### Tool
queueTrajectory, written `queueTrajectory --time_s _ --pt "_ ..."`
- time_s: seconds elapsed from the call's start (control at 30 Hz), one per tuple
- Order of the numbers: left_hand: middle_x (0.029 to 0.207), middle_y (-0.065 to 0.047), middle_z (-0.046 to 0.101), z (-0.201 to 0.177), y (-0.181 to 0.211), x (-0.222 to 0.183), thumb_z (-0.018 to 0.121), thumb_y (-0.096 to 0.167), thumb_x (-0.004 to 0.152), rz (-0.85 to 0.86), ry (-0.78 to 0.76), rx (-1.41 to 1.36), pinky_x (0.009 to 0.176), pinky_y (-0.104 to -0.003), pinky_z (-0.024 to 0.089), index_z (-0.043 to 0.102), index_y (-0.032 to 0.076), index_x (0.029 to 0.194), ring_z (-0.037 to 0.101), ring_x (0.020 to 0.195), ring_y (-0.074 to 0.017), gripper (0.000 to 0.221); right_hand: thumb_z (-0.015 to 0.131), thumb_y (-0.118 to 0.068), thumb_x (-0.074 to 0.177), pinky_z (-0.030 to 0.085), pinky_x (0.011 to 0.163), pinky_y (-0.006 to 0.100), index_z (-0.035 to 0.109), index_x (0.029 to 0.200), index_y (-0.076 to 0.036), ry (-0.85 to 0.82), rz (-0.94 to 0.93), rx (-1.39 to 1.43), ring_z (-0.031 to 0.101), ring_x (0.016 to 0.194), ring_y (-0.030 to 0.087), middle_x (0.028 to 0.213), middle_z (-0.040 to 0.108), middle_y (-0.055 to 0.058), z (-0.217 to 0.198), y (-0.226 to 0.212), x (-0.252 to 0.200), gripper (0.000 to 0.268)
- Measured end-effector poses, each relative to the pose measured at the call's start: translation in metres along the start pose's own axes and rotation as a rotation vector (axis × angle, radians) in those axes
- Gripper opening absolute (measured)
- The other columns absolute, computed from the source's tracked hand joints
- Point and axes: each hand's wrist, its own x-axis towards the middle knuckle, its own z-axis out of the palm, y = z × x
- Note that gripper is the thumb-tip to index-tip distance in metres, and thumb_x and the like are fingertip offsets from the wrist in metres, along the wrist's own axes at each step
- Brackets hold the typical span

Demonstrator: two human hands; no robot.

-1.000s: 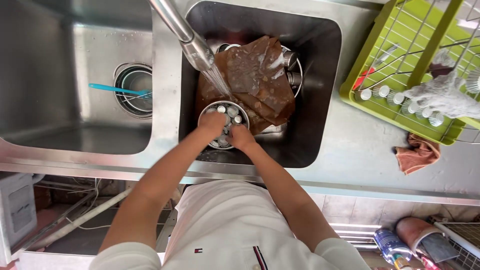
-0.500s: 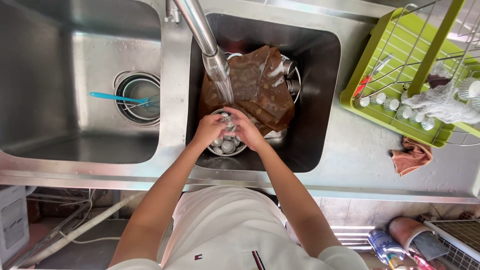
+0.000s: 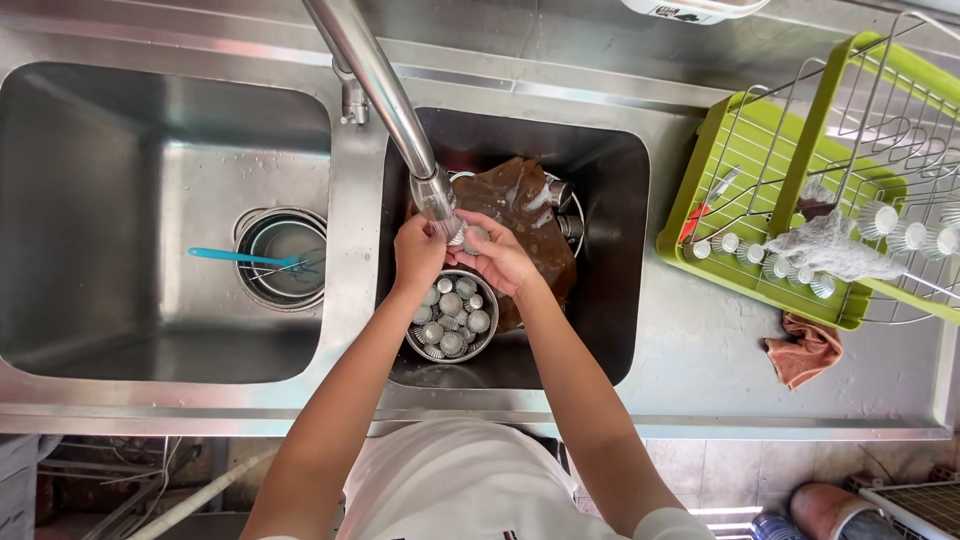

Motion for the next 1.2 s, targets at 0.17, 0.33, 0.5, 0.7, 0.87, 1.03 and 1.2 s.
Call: queueTrajectory --time_s 0.17,0.33,0.5,0.7,0.87,1.03,1.2 --pt "0.081 -0.008 0.072 0.000 0.039 -0.017 0.060 0.006 0.096 0.089 0.106 -0.055 0.047 -0.029 0.059 0.063 -0.001 0.104 0.073 0.063 -0.0153 0.011 0.074 -0.014 0.096 0.061 0.091 0.035 0.060 0.133 -0.002 0.024 -0.032 -0.065 0.069 0.097 0.020 0.113 0.069 0.013 -0.018 0.012 0.011 0.041" --pt "0.088 -0.010 0.064 0.005 0.004 -0.013 0.069 0.002 0.095 0.551 0.331 0.282 0.064 -0.034 0.054 0.053 0.000 0.103 0.065 0.075 -0.0186 0.018 0.075 -0.013 0.098 0.058 0.079 0.030 0.060 0.118 -0.004 0.073 -0.020 0.019 0.068 0.088 0.017 0.104 0.069 0.007 -0.041 0.028 0.022 0.026" --pt "0.094 -0.006 0.056 -0.003 0.005 -0.007 0.061 0.003 0.096 0.222 0.221 -0.164 0.062 -0.029 0.064 0.042 0.002 0.101 0.064 0.075 -0.0133 0.021 0.075 -0.015 0.101 0.045 0.057 0.023 0.066 0.108 -0.003 0.190 -0.010 -0.038 0.062 0.072 0.015 0.092 0.070 0.006 -0.031 0.026 0.030 0.016" --pt "0.106 -0.001 0.051 -0.027 0.020 -0.011 0.060 -0.007 0.081 0.240 -0.020 -0.050 0.066 -0.028 0.061 0.047 0.005 0.136 0.063 0.091 -0.0129 0.058 0.070 -0.004 0.092 0.059 0.071 0.027 0.069 0.104 -0.001 0.201 0.052 -0.011 0.068 0.080 0.016 0.096 0.072 0.010 -0.017 0.026 0.038 0.013" --pt "0.116 -0.006 0.066 -0.029 0.009 -0.006 0.059 -0.002 0.096 0.100 -0.326 -0.339 0.077 -0.023 0.059 0.056 0.004 0.134 0.068 0.095 -0.0107 0.038 0.074 -0.010 0.093 0.051 0.059 0.027 0.069 0.096 -0.001 0.263 -0.015 0.081 0.064 0.073 0.017 0.088 0.070 0.010 -0.023 0.029 0.041 0.011" --pt "0.096 -0.008 0.067 -0.019 0.034 -0.009 0.056 0.004 0.096 -0.071 -0.231 -0.212 0.053 -0.025 0.047 0.056 0.005 0.124 0.060 0.064 -0.0136 0.028 0.072 -0.018 0.097 0.053 0.064 0.028 0.068 0.101 -0.002 0.362 -0.020 0.205 0.063 0.076 0.018 0.092 0.068 0.009 -0.032 0.020 0.030 0.017" --pt "0.081 -0.007 0.060 -0.011 0.008 0.005 0.061 0.013 0.097 -0.309 -0.240 -0.552 0.042 -0.022 0.034 0.061 0.009 0.118 0.050 0.054 -0.0111 0.022 0.073 -0.007 0.094 0.057 0.075 0.027 0.064 0.105 -0.002 0.365 -0.039 0.288 0.064 0.086 0.017 0.100 0.067 0.007 -0.048 0.022 0.020 0.015"
